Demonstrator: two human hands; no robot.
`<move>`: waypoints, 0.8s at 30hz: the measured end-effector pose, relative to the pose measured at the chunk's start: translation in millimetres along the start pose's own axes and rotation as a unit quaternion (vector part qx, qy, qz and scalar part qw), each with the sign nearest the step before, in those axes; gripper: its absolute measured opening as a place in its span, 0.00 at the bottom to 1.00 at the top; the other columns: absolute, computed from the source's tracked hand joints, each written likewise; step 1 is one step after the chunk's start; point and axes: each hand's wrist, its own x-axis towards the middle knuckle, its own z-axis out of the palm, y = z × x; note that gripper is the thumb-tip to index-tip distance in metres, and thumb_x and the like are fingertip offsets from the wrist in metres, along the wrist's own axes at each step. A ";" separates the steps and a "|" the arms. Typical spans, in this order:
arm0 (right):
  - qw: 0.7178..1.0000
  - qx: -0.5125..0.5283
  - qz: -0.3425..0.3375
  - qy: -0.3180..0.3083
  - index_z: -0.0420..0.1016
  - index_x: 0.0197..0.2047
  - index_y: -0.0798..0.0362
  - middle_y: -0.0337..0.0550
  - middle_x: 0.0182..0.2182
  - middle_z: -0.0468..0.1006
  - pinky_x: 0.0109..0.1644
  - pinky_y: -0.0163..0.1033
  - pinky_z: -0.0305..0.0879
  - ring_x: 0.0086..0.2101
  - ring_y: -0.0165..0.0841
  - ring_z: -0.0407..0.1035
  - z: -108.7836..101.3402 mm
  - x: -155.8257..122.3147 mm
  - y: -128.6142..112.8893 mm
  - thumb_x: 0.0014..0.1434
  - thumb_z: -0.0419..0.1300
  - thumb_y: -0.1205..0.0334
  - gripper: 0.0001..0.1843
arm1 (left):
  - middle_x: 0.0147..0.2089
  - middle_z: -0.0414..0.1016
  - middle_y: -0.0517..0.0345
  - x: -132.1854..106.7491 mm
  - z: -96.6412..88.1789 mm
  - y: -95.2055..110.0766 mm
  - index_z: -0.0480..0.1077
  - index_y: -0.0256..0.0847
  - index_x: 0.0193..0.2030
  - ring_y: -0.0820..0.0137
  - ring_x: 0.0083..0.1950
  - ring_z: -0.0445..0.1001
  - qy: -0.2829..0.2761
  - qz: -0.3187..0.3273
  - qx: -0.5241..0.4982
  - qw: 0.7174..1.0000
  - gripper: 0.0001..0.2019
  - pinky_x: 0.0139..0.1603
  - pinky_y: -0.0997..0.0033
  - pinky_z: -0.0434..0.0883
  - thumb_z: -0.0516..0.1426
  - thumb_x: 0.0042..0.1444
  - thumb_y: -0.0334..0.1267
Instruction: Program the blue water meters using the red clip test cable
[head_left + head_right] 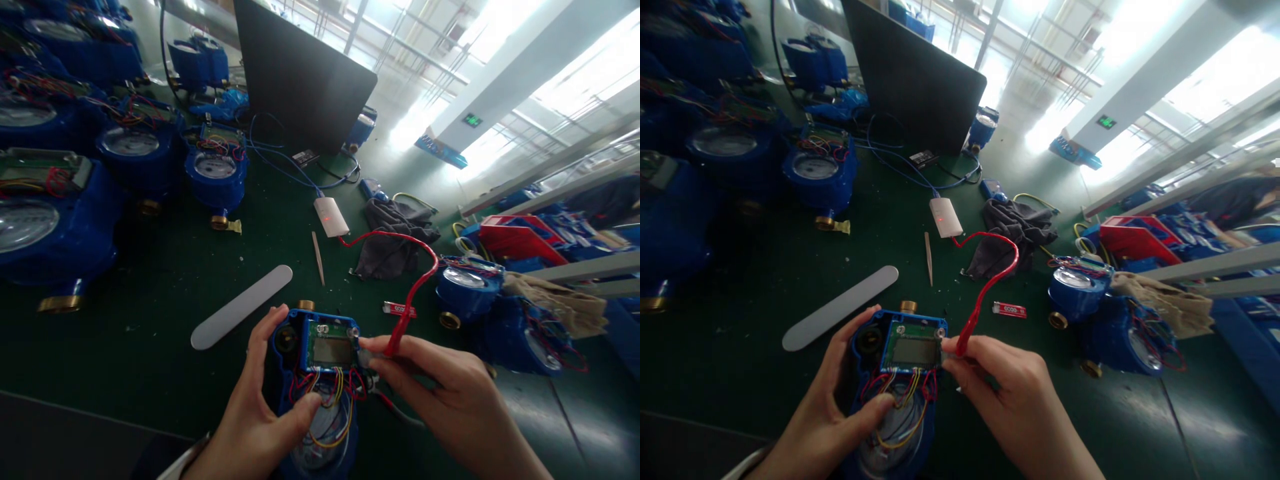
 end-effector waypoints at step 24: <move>1.000 0.000 0.008 0.004 0.82 0.38 0.52 0.35 0.30 0.86 0.31 0.23 0.75 0.26 0.27 0.80 -0.7 1.1 -1.8 0.57 0.63 0.70 0.08 | 0.72 0.52 0.47 -2.3 -1.1 -2.0 0.48 0.58 0.71 0.40 0.70 0.56 -0.015 -0.029 -0.008 0.999 0.39 0.65 0.27 0.58 0.62 0.57 0.48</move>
